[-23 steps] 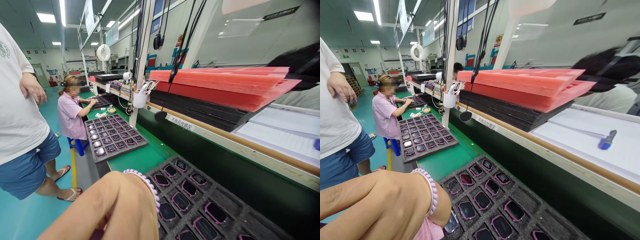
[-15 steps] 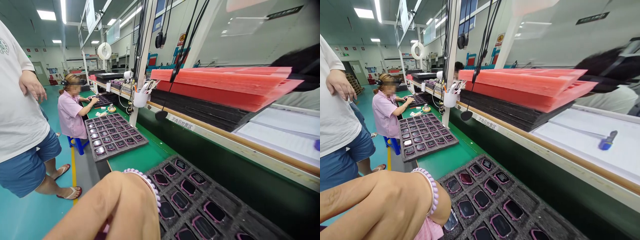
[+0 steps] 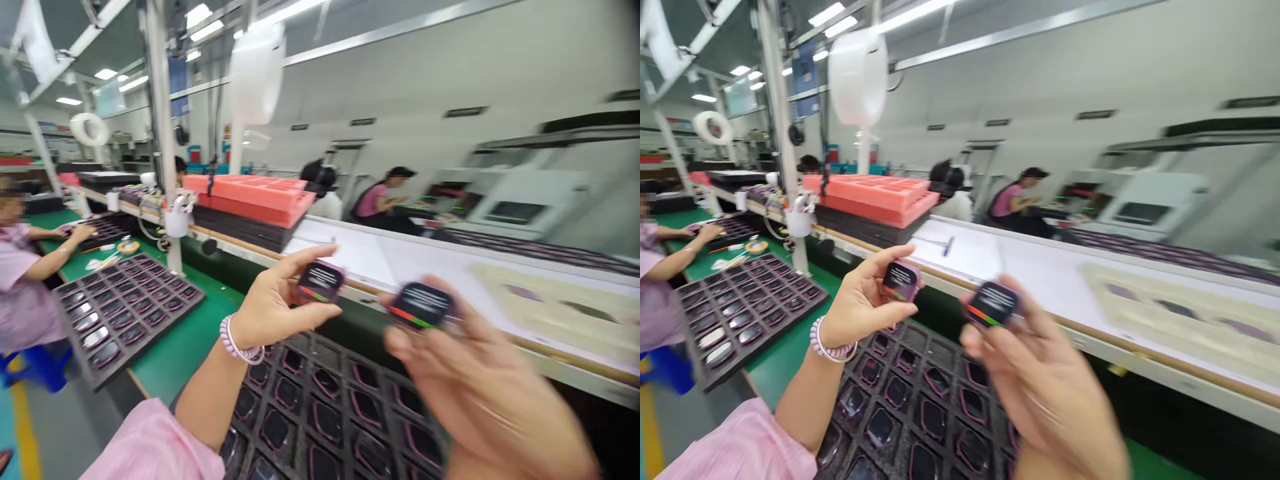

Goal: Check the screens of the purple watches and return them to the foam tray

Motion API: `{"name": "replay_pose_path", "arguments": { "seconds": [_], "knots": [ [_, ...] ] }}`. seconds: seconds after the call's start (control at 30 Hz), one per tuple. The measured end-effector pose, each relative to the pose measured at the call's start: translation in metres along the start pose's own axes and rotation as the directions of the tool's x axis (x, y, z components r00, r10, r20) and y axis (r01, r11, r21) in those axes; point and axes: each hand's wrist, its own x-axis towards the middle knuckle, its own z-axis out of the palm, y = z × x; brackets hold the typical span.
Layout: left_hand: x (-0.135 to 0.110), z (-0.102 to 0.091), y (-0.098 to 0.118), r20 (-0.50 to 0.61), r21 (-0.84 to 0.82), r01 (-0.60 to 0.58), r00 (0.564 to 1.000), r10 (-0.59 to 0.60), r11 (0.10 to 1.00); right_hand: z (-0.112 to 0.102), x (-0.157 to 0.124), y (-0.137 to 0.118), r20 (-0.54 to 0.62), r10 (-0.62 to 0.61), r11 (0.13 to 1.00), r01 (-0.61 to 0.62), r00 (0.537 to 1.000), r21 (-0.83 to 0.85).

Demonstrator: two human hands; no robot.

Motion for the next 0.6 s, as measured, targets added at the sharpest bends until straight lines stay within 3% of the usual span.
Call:
{"name": "replay_pose_path", "arguments": {
  "seconds": [0.1, 0.17, 0.3, 0.6],
  "knots": [
    [0.018, 0.015, -0.022, -0.061, 0.031, 0.041, 0.997, -0.039, 0.999, -0.014, 0.008, 0.005, 0.026, 0.135, 0.978, -0.138, 0.990, 0.160],
    [0.023, 0.022, -0.032, -0.033, 0.003, 0.075, 0.997, -0.075, 0.997, -0.013, 0.011, 0.011, 0.050, 0.167, 0.962, -0.174, 0.985, 0.213],
    [0.022, 0.027, -0.037, 0.011, -0.092, 0.124, 0.992, -0.123, 0.988, -0.011, 0.011, 0.016, 0.056, 0.148, 0.960, -0.157, 0.987, 0.233],
    [0.020, 0.030, -0.037, 0.068, -0.132, 0.164, 0.985, -0.156, 0.978, -0.010, 0.011, 0.012, 0.031, 0.097, 0.973, -0.101, 0.995, 0.209]
  ]
}}
